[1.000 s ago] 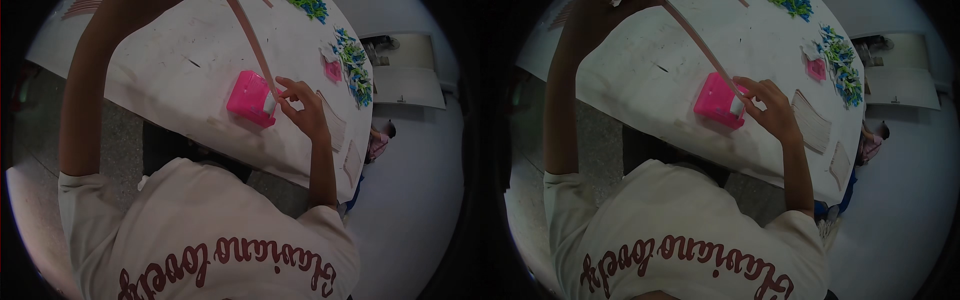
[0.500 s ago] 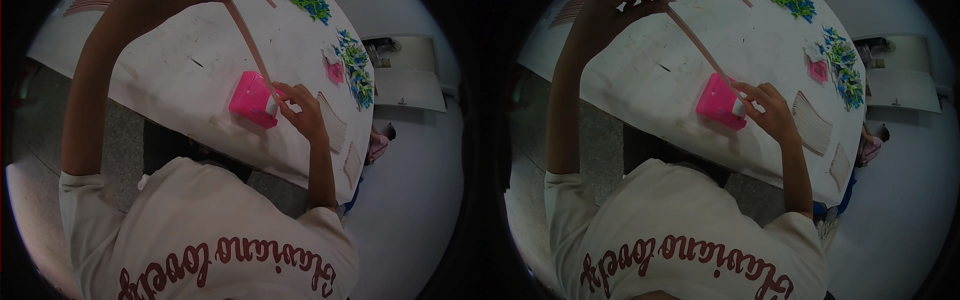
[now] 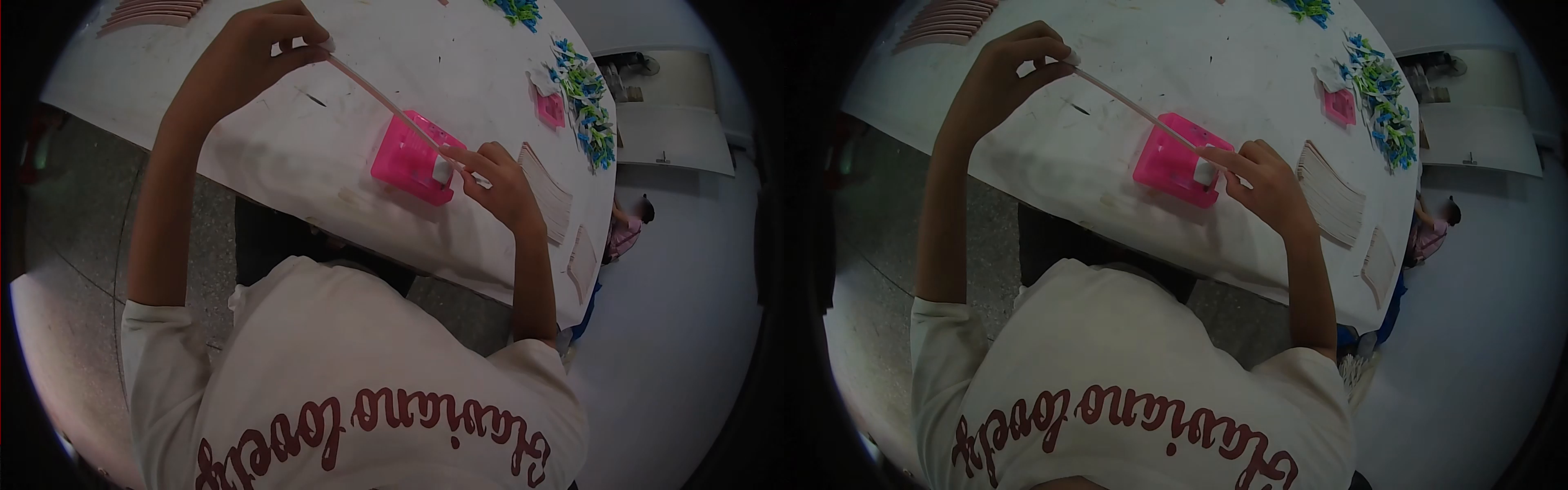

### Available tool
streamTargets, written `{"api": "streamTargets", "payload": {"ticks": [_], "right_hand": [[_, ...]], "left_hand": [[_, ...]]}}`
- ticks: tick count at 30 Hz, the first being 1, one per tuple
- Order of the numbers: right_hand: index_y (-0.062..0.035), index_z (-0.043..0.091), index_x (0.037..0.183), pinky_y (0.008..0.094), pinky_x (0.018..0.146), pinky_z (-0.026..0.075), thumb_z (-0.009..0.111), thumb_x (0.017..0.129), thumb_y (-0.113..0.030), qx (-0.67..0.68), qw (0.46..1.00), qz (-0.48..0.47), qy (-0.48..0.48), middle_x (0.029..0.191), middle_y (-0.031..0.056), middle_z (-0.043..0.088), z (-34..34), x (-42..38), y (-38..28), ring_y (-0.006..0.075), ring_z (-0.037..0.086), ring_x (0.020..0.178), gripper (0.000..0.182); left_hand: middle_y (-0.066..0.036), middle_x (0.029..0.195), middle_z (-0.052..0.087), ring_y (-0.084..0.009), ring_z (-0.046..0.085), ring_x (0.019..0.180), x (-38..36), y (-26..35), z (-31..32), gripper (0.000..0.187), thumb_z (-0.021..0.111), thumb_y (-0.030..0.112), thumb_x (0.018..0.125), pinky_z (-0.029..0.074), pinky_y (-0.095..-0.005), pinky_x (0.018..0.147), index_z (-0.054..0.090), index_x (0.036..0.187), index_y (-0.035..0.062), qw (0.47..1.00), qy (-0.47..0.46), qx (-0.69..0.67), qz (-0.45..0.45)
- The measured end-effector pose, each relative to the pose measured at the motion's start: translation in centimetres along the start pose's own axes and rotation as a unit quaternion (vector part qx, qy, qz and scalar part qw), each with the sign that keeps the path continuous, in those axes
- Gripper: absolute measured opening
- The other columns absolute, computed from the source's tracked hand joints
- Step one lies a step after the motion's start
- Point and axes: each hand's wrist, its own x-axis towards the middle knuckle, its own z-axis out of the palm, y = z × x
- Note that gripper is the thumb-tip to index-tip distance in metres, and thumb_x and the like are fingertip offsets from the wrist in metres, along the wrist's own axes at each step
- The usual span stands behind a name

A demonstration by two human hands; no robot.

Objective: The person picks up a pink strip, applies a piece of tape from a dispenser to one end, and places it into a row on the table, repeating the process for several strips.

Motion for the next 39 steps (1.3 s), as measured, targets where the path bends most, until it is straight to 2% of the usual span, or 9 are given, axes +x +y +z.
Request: {"api": "streamTargets", "payload": {"ticks": [7, 17, 23, 26, 28, 30, 32, 34, 39], "right_hand": [[-0.0272, 0.067, 0.122, 0.0321, 0.065, 0.048, 0.066, 0.074, 0.002, -0.079, 0.994, 0.049, -0.050, 0.070, 0.0035, 0.049, -2.0, -2.6, 0.3, 0.0171, 0.050, 0.068, 0.057], [-0.0246, 0.068, 0.120, 0.0336, 0.065, 0.045, 0.064, 0.073, 0.006, -0.087, 0.987, 0.127, -0.050, 0.072, 0.0042, 0.045, -4.7, -9.5, 2.4, 0.0192, 0.049, 0.070, 0.056], [-0.0228, 0.069, 0.118, 0.0349, 0.065, 0.043, 0.062, 0.072, 0.008, -0.142, 0.974, 0.173, -0.033, 0.073, 0.0065, 0.042, -6.9, -15.0, 3.6, 0.0217, 0.047, 0.069, 0.055], [-0.0193, 0.069, 0.116, 0.0354, 0.064, 0.043, 0.062, 0.071, 0.010, -0.180, 0.964, 0.197, -0.003, 0.073, 0.0070, 0.041, -9.4, -17.7, 2.9, 0.0222, 0.047, 0.068, 0.053], [-0.0169, 0.069, 0.114, 0.0358, 0.063, 0.043, 0.063, 0.071, 0.010, -0.223, 0.953, 0.202, 0.040, 0.073, 0.0069, 0.041, -10.8, -19.4, 2.5, 0.0221, 0.047, 0.068, 0.051], [-0.0144, 0.069, 0.112, 0.0361, 0.062, 0.043, 0.064, 0.070, 0.011, -0.271, 0.936, 0.210, 0.084, 0.073, 0.0067, 0.042, -11.7, -21.4, 2.0, 0.0219, 0.047, 0.068, 0.049], [-0.0105, 0.069, 0.107, 0.0360, 0.061, 0.043, 0.067, 0.068, 0.011, -0.371, 0.892, 0.179, 0.188, 0.075, 0.0058, 0.046, -12.1, -23.3, 1.3, 0.0215, 0.049, 0.069, 0.045], [-0.0091, 0.069, 0.105, 0.0357, 0.061, 0.043, 0.068, 0.068, 0.012, -0.413, 0.863, 0.170, 0.238, 0.077, 0.0056, 0.048, -11.7, -23.7, -0.2, 0.0214, 0.050, 0.069, 0.042], [-0.0041, 0.069, 0.099, 0.0356, 0.059, 0.043, 0.069, 0.072, 0.012, -0.483, 0.796, 0.150, 0.334, 0.078, 0.0057, 0.052, -9.8, -23.9, -2.5, 0.0216, 0.053, 0.070, 0.032]], "left_hand": [[-0.003, 0.090, 0.062, -0.0151, 0.062, 0.079, -0.1, 2.5, 3.9, 0.013, 0.073, 0.010, 0.084, 0.051, -0.0291, 0.069, 0.071, 0.095, 0.0039, 0.994, -0.043, -0.045, -0.087], [-0.006, 0.086, 0.062, -0.0193, 0.062, 0.079, 2.5, 7.1, 9.6, 0.014, 0.075, 0.011, 0.080, 0.052, -0.0322, 0.071, 0.073, 0.091, 0.0032, 0.989, -0.115, -0.070, -0.062], [-0.004, 0.084, 0.062, -0.0204, 0.059, 0.079, 5.0, 11.2, 14.0, 0.012, 0.075, 0.013, 0.078, 0.050, -0.0332, 0.071, 0.074, 0.087, 0.0057, 0.987, -0.152, -0.042, 0.012], [-0.002, 0.081, 0.061, -0.0197, 0.058, 0.077, 5.8, 13.5, 17.1, 0.009, 0.075, 0.014, 0.077, 0.047, -0.0314, 0.071, 0.073, 0.084, 0.0095, 0.987, -0.117, -0.008, 0.109], [0.000, 0.076, 0.057, -0.0172, 0.056, 0.074, 6.1, 15.7, 18.3, 0.004, 0.074, 0.011, 0.078, 0.045, -0.0298, 0.070, 0.070, 0.081, 0.0115, 0.990, -0.008, -0.026, 0.135], [0.000, 0.073, 0.054, -0.0166, 0.054, 0.072, 6.2, 17.8, 18.0, 0.008, 0.075, 0.010, 0.076, 0.043, -0.0305, 0.068, 0.070, 0.082, 0.0112, 0.987, 0.043, -0.025, 0.154], [0.001, 0.071, 0.050, -0.0160, 0.052, 0.069, 6.0, 19.3, 17.6, 0.011, 0.076, 0.008, 0.075, 0.042, -0.0311, 0.065, 0.069, 0.084, 0.0109, 0.980, 0.093, -0.027, 0.173], [0.002, 0.068, 0.044, -0.0155, 0.048, 0.065, 5.6, 19.8, 17.2, 0.015, 0.072, 0.008, 0.067, 0.037, -0.0301, 0.059, 0.068, 0.081, 0.0114, 0.954, 0.205, -0.025, 0.217], [0.002, 0.068, 0.043, -0.0149, 0.046, 0.065, 4.8, 20.3, 14.5, 0.027, 0.076, 0.011, 0.062, 0.036, -0.0302, 0.058, 0.071, 0.088, 0.0117, 0.929, 0.258, -0.064, 0.259]]}}
